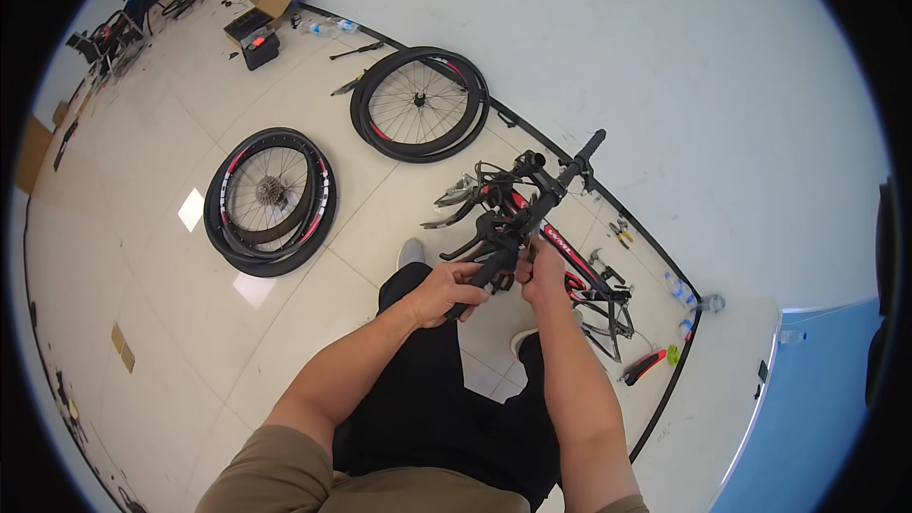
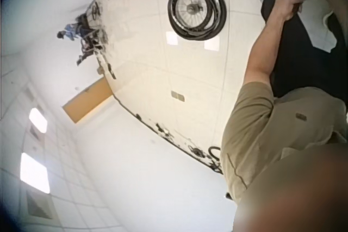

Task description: The person enters a room, places a water bottle on a ledge, and sits on a chair. They then use a wrench to adjust and tighten the handlebar stem on a disassembled bicycle lying on the floor.

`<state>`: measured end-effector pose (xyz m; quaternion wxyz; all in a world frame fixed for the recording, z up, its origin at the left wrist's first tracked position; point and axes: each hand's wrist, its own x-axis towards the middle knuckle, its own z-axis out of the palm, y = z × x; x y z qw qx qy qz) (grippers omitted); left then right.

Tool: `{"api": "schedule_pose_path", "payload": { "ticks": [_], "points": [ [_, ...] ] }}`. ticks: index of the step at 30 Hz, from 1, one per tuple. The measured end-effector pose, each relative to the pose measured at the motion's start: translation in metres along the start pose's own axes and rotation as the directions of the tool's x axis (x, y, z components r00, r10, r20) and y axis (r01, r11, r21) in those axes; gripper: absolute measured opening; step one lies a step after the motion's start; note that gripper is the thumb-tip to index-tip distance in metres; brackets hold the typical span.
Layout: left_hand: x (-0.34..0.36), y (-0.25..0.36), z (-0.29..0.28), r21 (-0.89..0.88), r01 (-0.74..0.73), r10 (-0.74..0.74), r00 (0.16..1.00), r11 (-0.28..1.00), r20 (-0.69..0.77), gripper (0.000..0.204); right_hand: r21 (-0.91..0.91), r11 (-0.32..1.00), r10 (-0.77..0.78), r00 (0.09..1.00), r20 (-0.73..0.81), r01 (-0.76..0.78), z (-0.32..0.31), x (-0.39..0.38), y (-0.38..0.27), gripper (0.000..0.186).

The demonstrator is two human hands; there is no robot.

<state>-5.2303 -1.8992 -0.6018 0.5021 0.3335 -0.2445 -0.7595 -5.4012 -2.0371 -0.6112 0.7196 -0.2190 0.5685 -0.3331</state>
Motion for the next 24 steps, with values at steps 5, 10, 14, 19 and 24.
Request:
{"api": "schedule_pose_path", "payload": {
  "ticks": [5,10,14,19,24],
  "points": [
    [0.000,0.003,0.000,-0.046,0.028,-0.027,0.999,0.999,0.024,0.053,-0.010,1.000,0.008,1.000,-0.001,-0.008,0.002,-0.001,-0.004,0.013],
    [-0.003,0.006,-0.004,-0.101,0.072,-0.063,0.994,0.992,0.085,0.057,0.045,0.997,0.066,0.997,-0.045,-0.064,0.005,-0.001,-0.004,0.013],
    [-0.001,0.003,-0.005,-0.113,0.072,-0.060,0.993,0.991,0.101,0.055,0.044,0.999,0.000,1.000,0.005,0.000,0.002,0.003,-0.011,0.013],
    [0.000,0.002,-0.007,-0.122,0.099,-0.090,0.993,0.988,0.081,0.051,0.031,0.999,0.034,0.998,-0.050,-0.032,-0.005,0.001,0.003,0.010],
    [0.000,0.002,-0.009,-0.140,0.099,-0.091,0.994,0.985,0.059,0.046,0.115,0.991,0.079,0.990,-0.117,-0.065,-0.019,-0.006,0.024,0.010]
  ]
}}
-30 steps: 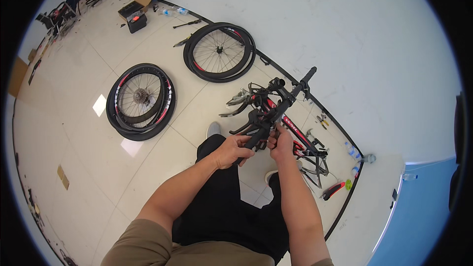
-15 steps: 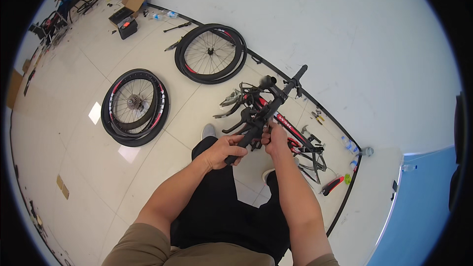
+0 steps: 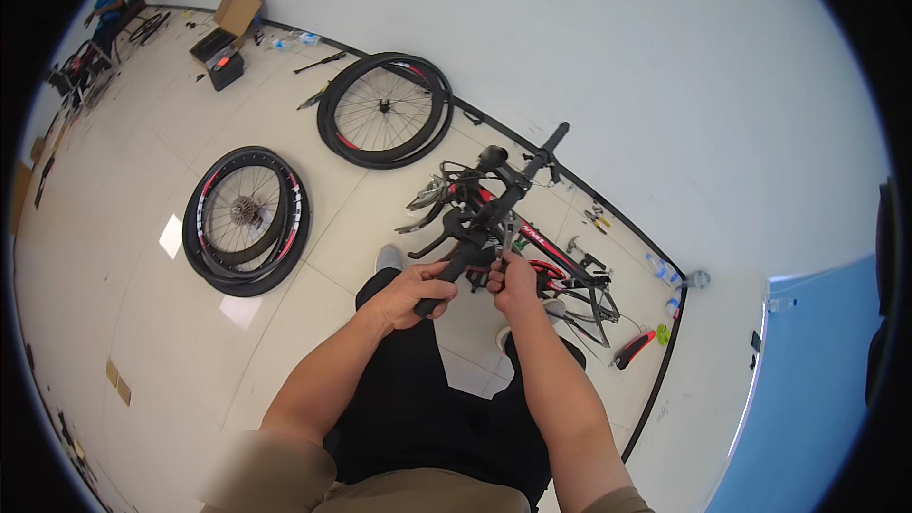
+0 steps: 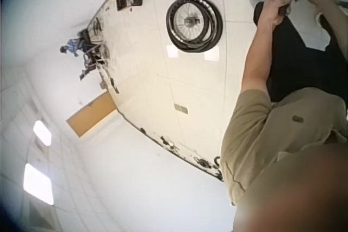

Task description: The person enters a room, places a water bottle on a ledge, and sits on a chair. They then use a wrench to adjust and tighten the handlebar stem on a disassembled bicycle lying on the floor.

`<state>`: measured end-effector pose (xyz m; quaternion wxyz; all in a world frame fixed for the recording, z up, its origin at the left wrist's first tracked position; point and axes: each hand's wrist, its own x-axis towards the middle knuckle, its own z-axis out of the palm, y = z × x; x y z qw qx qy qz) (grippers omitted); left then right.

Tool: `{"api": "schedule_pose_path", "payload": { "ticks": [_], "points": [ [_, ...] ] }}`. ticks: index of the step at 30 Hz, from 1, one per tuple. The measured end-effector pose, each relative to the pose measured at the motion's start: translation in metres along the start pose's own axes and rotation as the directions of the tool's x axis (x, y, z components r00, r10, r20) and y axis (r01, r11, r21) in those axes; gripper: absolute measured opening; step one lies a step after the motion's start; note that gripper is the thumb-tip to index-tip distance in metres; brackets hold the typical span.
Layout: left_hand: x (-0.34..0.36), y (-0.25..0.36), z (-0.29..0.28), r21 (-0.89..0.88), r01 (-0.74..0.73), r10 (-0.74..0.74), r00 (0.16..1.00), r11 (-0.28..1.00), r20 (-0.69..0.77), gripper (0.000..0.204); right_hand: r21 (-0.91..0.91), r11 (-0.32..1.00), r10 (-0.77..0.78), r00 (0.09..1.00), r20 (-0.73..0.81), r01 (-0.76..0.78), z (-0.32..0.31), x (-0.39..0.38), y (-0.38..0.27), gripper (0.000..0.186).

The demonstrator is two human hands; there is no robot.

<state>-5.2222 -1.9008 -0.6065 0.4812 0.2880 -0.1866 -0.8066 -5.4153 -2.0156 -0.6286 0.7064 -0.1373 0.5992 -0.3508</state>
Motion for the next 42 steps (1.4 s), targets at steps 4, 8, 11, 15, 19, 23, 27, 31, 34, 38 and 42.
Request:
{"api": "schedule_pose_path", "payload": {
  "ticks": [4,8,11,15,19,23,27,31,34,38,42],
  "points": [
    [-0.001,0.000,-0.001,-0.044,-0.009,0.010,1.000,0.999,0.021,0.044,-0.013,1.000,-0.004,1.000,-0.015,0.004,-0.013,-0.003,0.004,0.011],
    [-0.002,0.001,-0.002,-0.073,0.003,0.001,0.998,0.997,0.058,0.042,-0.013,0.998,-0.062,0.998,0.006,0.062,-0.016,-0.007,-0.001,0.011],
    [0.000,0.001,0.001,-0.073,0.000,0.004,0.998,0.997,0.059,0.040,-0.029,0.995,-0.095,0.995,0.036,0.096,-0.016,-0.010,-0.005,0.012],
    [0.004,0.002,0.004,-0.048,0.010,-0.007,0.998,0.999,0.058,0.038,-0.005,0.996,-0.085,0.995,0.047,0.086,-0.018,-0.013,-0.007,0.013],
    [0.003,0.002,0.003,-0.056,0.009,-0.004,0.997,0.998,0.078,0.036,0.051,0.997,-0.066,0.997,0.036,0.065,-0.024,-0.012,-0.003,0.015],
    [0.003,0.000,0.001,-0.090,0.018,-0.011,0.997,0.996,0.078,0.036,0.098,0.993,-0.064,0.997,0.044,0.059,-0.026,-0.013,-0.001,0.015],
    [0.010,-0.004,0.003,0.009,0.040,-0.040,0.999,0.999,-0.022,0.035,0.129,0.988,-0.094,0.995,0.045,0.088,-0.024,-0.017,-0.004,0.015],
    [0.014,-0.006,0.005,0.056,0.050,-0.047,0.997,0.997,-0.063,0.028,0.097,0.992,-0.083,0.995,0.058,0.077,-0.028,-0.021,-0.002,0.014],
    [0.016,-0.006,0.007,0.068,0.061,-0.052,0.991,0.996,-0.125,0.018,0.081,0.995,-0.068,0.996,0.055,0.063,-0.042,-0.025,0.008,0.014],
    [0.021,-0.009,0.010,0.133,0.106,-0.071,0.967,0.985,-0.244,0.020,0.024,1.000,0.009,1.000,0.011,-0.009,-0.078,-0.033,0.034,0.014],
    [0.027,-0.018,0.015,0.258,0.107,-0.031,0.958,0.960,-0.284,0.023,0.016,0.993,0.121,0.991,-0.064,-0.120,-0.117,-0.048,0.068,0.012]
  ]
}}
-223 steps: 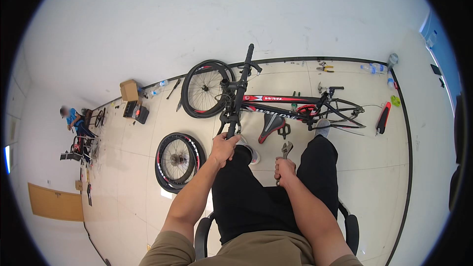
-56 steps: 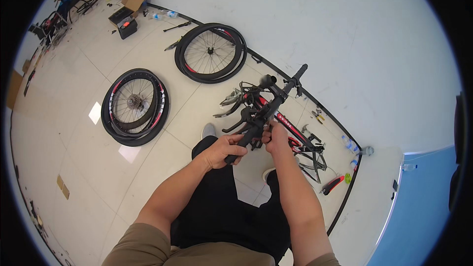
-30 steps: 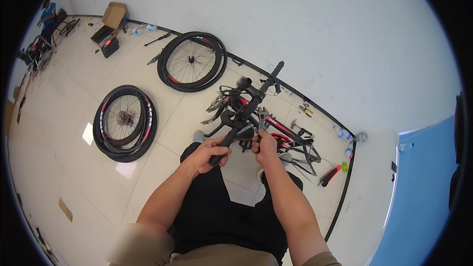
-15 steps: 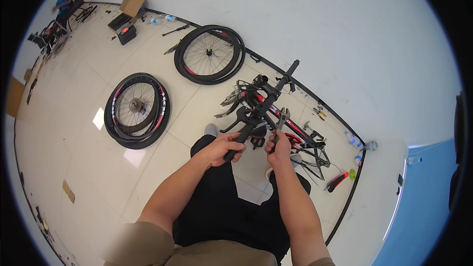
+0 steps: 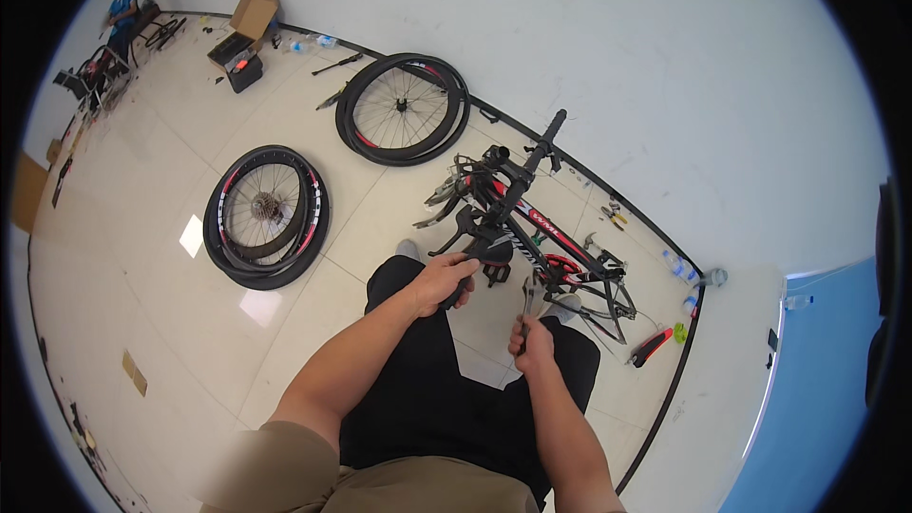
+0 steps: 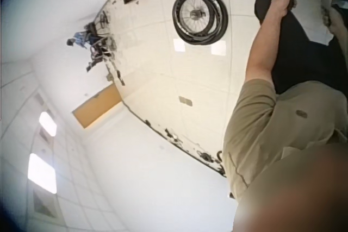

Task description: The person enters a room, places a water bottle on a ledge, and sits on a chair. They then use a wrench to adjust and tighten the handlebar stem on a disassembled bicycle lying on the floor.

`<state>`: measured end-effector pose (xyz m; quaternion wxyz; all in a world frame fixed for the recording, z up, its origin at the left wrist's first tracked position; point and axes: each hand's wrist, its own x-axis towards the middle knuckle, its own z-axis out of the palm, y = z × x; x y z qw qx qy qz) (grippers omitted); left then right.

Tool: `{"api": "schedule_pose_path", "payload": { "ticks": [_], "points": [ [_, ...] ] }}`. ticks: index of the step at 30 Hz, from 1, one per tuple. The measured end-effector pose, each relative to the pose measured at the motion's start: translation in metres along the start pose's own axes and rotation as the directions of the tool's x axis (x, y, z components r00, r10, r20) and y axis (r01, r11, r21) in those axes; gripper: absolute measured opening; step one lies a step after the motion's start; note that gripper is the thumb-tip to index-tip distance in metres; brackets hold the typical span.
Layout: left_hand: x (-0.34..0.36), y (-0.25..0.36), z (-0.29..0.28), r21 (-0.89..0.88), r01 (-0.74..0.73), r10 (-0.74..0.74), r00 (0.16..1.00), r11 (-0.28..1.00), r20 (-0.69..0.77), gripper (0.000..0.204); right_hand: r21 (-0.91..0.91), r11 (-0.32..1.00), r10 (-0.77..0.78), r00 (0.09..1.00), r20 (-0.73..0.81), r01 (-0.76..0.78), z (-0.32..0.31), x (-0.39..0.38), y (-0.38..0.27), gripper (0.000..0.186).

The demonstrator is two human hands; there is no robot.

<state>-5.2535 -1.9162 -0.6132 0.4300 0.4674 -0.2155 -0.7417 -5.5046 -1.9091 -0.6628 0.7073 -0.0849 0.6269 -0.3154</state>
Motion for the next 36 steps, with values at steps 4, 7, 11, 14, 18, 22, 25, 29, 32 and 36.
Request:
{"api": "schedule_pose_path", "payload": {
  "ticks": [4,7,11,14,18,22,25,29,32,36],
  "points": [
    [0.002,-0.009,0.011,0.082,-0.018,0.022,0.999,0.996,-0.045,0.026,0.047,0.997,0.066,0.997,-0.048,-0.063,-0.020,-0.004,0.022,0.011],
    [0.002,-0.016,0.020,0.120,-0.029,0.036,0.998,0.992,-0.057,0.028,0.067,0.997,0.040,0.999,-0.037,-0.037,-0.020,-0.004,0.032,0.010],
    [0.002,-0.021,0.026,0.123,-0.059,0.066,0.996,0.991,-0.052,0.031,0.032,0.998,0.063,0.997,-0.039,-0.062,-0.017,-0.002,0.040,0.010],
    [0.002,-0.022,0.025,0.137,-0.063,0.073,0.995,0.989,-0.074,0.032,0.015,0.998,0.058,0.996,-0.068,-0.058,-0.016,0.001,0.043,0.008],
    [0.002,-0.024,0.023,0.129,-0.081,0.091,0.993,0.988,-0.073,0.027,-0.019,0.998,0.058,0.995,-0.077,-0.060,-0.017,0.005,0.046,0.009],
    [0.001,-0.024,0.025,0.123,-0.090,0.100,0.992,0.988,-0.078,0.030,-0.036,0.997,0.061,0.994,-0.091,-0.064,-0.017,0.005,0.047,0.009],
    [0.000,-0.022,0.025,0.106,-0.083,0.093,0.992,0.991,-0.087,0.030,-0.062,0.996,0.060,0.995,-0.085,-0.065,-0.017,0.006,0.047,0.010],
    [-0.003,-0.016,0.023,0.074,-0.062,0.068,0.994,0.995,-0.085,0.030,-0.060,0.995,0.078,0.990,-0.114,-0.085,-0.018,0.008,0.049,0.011],
    [-0.006,-0.010,0.021,0.092,-0.077,0.083,0.995,0.993,-0.055,0.031,-0.076,0.994,0.072,0.989,-0.128,-0.082,-0.018,0.009,0.050,0.013],
    [-0.008,-0.005,0.022,0.031,-0.023,0.025,0.998,0.999,-0.059,0.029,-0.111,0.992,0.051,0.992,-0.118,-0.064,-0.018,0.008,0.050,0.014]
  ]
}}
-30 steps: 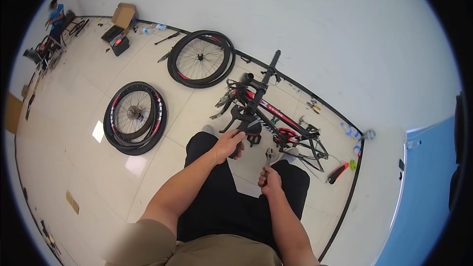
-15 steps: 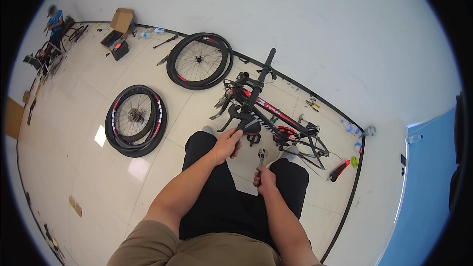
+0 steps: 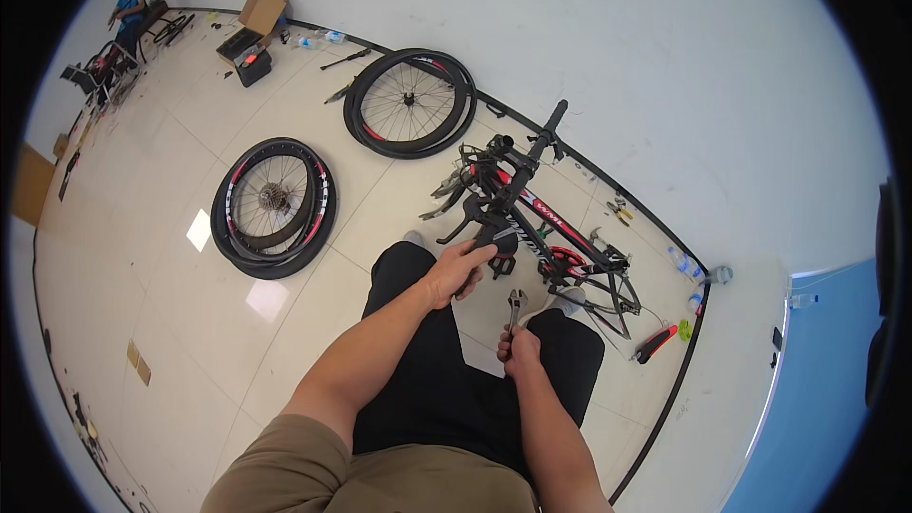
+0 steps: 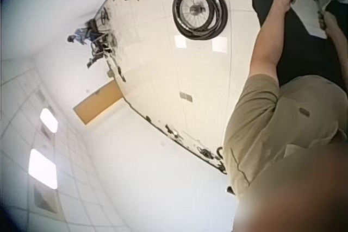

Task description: The person enters a room, places a water bottle on a ledge, and sits on a chair. They then use a wrench to adjust and tighten the handlebar stem on a disassembled bicycle lying on the floor.

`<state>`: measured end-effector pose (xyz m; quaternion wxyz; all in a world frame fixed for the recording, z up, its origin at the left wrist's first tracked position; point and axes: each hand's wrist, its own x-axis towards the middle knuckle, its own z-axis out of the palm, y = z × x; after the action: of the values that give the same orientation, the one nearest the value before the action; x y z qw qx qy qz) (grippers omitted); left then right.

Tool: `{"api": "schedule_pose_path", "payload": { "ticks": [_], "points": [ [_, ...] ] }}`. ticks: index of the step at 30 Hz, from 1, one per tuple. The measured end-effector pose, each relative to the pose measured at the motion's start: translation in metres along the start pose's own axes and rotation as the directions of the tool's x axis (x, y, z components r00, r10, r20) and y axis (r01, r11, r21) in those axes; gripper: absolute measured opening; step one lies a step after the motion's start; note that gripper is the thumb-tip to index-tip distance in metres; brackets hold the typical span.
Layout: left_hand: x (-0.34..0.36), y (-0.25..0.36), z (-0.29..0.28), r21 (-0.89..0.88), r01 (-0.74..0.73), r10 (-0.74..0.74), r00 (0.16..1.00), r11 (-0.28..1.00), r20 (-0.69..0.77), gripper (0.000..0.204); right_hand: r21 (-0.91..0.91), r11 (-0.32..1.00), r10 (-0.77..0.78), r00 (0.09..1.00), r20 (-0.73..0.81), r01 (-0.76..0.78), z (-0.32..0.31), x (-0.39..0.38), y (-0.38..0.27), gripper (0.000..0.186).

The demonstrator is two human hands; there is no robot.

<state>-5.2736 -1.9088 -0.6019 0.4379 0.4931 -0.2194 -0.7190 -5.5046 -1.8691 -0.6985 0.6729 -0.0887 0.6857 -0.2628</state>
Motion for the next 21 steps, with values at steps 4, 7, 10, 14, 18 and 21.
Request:
{"api": "schedule_pose_path", "payload": {
  "ticks": [4,7,10,14,18,21],
  "points": [
    [0.001,-0.002,-0.001,0.021,-0.001,0.000,1.000,1.000,0.031,0.025,-0.063,0.993,-0.106,0.994,-0.020,0.104,0.004,-0.003,0.000,0.016],
    [0.005,-0.004,-0.002,0.089,-0.004,0.001,1.000,0.996,0.031,0.023,-0.085,0.982,-0.170,0.985,-0.001,0.170,0.006,-0.004,0.001,0.017],
    [0.009,-0.004,-0.003,0.033,0.020,-0.020,1.000,0.999,0.001,0.024,-0.107,0.982,-0.154,0.988,0.031,0.156,0.006,-0.004,0.001,0.016],
    [0.008,0.004,-0.006,0.129,0.009,-0.007,1.000,0.992,-0.016,0.025,-0.096,0.990,-0.096,0.994,0.057,0.101,0.005,-0.003,0.001,0.013],
    [0.003,0.011,-0.002,0.263,-0.023,0.039,0.998,0.965,-0.057,0.021,-0.067,0.993,-0.094,0.994,0.062,0.098,0.005,-0.004,0.000,0.012],
    [-0.001,0.014,0.003,0.282,-0.026,0.052,0.995,0.959,-0.085,0.018,-0.058,0.993,-0.098,0.993,0.063,0.102,0.005,-0.004,-0.001,0.012]
  ]
}}
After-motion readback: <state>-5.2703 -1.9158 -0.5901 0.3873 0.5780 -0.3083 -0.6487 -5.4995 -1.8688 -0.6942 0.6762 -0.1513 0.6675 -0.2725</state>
